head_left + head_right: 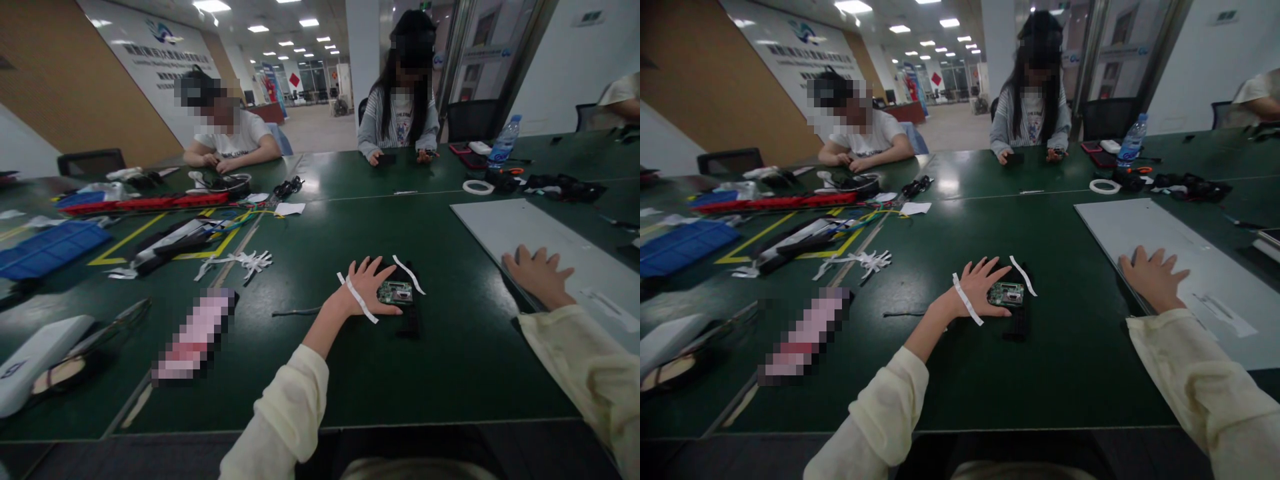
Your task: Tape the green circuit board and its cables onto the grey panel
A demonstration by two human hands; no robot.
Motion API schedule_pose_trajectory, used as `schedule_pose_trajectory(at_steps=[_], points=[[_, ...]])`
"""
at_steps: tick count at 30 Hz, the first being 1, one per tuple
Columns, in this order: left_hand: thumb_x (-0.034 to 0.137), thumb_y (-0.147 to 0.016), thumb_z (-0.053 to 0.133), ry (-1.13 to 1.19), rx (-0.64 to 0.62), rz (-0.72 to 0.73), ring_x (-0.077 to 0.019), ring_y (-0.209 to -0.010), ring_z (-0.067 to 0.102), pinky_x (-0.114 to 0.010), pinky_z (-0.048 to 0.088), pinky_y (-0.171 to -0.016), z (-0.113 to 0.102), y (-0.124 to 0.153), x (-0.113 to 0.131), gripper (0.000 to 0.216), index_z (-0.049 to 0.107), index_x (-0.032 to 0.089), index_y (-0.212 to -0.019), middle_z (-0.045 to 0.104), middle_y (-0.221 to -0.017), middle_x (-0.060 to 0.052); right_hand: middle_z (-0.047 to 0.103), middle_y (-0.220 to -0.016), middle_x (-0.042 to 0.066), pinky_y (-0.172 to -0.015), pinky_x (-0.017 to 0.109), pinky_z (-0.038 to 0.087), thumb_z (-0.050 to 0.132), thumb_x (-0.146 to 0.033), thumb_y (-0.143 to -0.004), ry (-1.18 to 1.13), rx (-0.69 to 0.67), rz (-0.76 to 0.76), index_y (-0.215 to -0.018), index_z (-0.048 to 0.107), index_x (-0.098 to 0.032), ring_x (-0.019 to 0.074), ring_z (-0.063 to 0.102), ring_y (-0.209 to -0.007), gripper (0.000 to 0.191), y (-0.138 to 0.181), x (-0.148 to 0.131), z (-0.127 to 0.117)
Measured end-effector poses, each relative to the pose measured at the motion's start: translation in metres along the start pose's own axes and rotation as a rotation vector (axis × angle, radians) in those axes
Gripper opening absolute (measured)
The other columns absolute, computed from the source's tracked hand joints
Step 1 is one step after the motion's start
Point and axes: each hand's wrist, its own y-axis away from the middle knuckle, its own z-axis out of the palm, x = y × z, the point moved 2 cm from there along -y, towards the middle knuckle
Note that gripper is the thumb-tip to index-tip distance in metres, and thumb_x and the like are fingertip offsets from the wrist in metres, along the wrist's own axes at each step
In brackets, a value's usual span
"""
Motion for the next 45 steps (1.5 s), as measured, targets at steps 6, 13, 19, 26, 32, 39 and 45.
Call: schedule_pose_trajectory(at_steps=[6,13,19,26,32,39,45], points=[[0.08,-0.061,0.056,0.032,0.03,0.024,-0.0389,-0.137,0.022,-0.059,0.014,-0.111,0.0,-0.004,-0.001,0.106,0.02,0.028,-0.147,0.027,-0.149,-0.011,0.037,-0.134,0.032,-0.088,0.073,0.022,0.029,-0.061,-0.084,0.345,-0.009,0.002,-0.127,0.049,-0.012,0.0547,0.029,-0.124,0.068,0.003,-0.003,0.012],[0.074,-0.06,0.064,0.083,0.2,0.097,-0.0402,-0.133,0.025,-0.057,0.022,-0.109,-0.011,0.001,0.0,0.105,0.025,0.026,-0.145,0.032,-0.144,-0.014,0.038,-0.135,0.026,-0.089,0.067,0.029,0.025,-0.059,-0.088,0.48,-0.017,-0.179,-0.134,0.042,-0.015,0.0475,0.033,-0.125,0.066,0.025,-0.028,0.02],[0.074,-0.062,0.062,0.069,0.299,0.114,-0.0387,-0.131,0.029,-0.056,0.022,-0.109,-0.032,0.012,0.001,0.103,0.027,0.024,-0.145,0.036,-0.14,-0.014,0.033,-0.141,0.023,-0.094,0.062,0.031,0.02,-0.057,-0.091,0.502,-0.08,-0.365,-0.139,0.037,-0.014,0.0438,0.033,-0.125,0.066,0.05,-0.063,0.026],[0.073,-0.061,0.064,0.042,0.358,0.065,-0.0371,-0.13,0.032,-0.053,0.022,-0.11,-0.044,0.021,0.0,0.105,0.026,0.022,-0.145,0.036,-0.14,-0.015,0.031,-0.147,0.017,-0.102,0.059,0.027,0.022,-0.061,-0.09,0.379,-0.175,-0.597,-0.142,0.036,-0.016,0.0417,0.026,-0.132,0.07,0.082,-0.109,0.034],[0.072,-0.061,0.064,0.034,0.369,0.054,-0.0358,-0.131,0.032,-0.052,0.023,-0.109,-0.046,0.024,-0.003,0.104,0.026,0.023,-0.145,0.036,-0.141,-0.014,0.022,-0.153,0.013,-0.107,0.058,0.023,0.026,-0.065,-0.089,0.262,-0.266,-0.76,-0.145,0.033,-0.019,0.0395,0.018,-0.138,0.073,0.108,-0.145,0.038],[0.066,-0.066,0.065,0.02,0.393,0.069,-0.0334,-0.132,0.032,-0.048,0.024,-0.109,-0.055,0.03,0.004,0.097,0.027,0.024,-0.144,0.036,-0.142,-0.012,0.017,-0.154,0.011,-0.11,0.056,0.02,0.028,-0.06,-0.091,0.2,-0.347,-0.886,-0.147,0.028,-0.019,0.0363,0.011,-0.141,0.07,0.123,-0.167,0.031],[0.068,-0.06,0.068,0.003,0.417,0.039,-0.0344,-0.13,0.034,-0.048,0.024,-0.108,-0.057,0.032,0.003,0.102,0.028,0.024,-0.143,0.036,-0.142,-0.013,0.011,-0.155,0.011,-0.111,0.055,0.018,0.033,-0.059,-0.09,0.213,-0.369,-0.933,-0.148,0.027,-0.018,0.0367,0.007,-0.141,0.071,0.125,-0.171,0.032]])
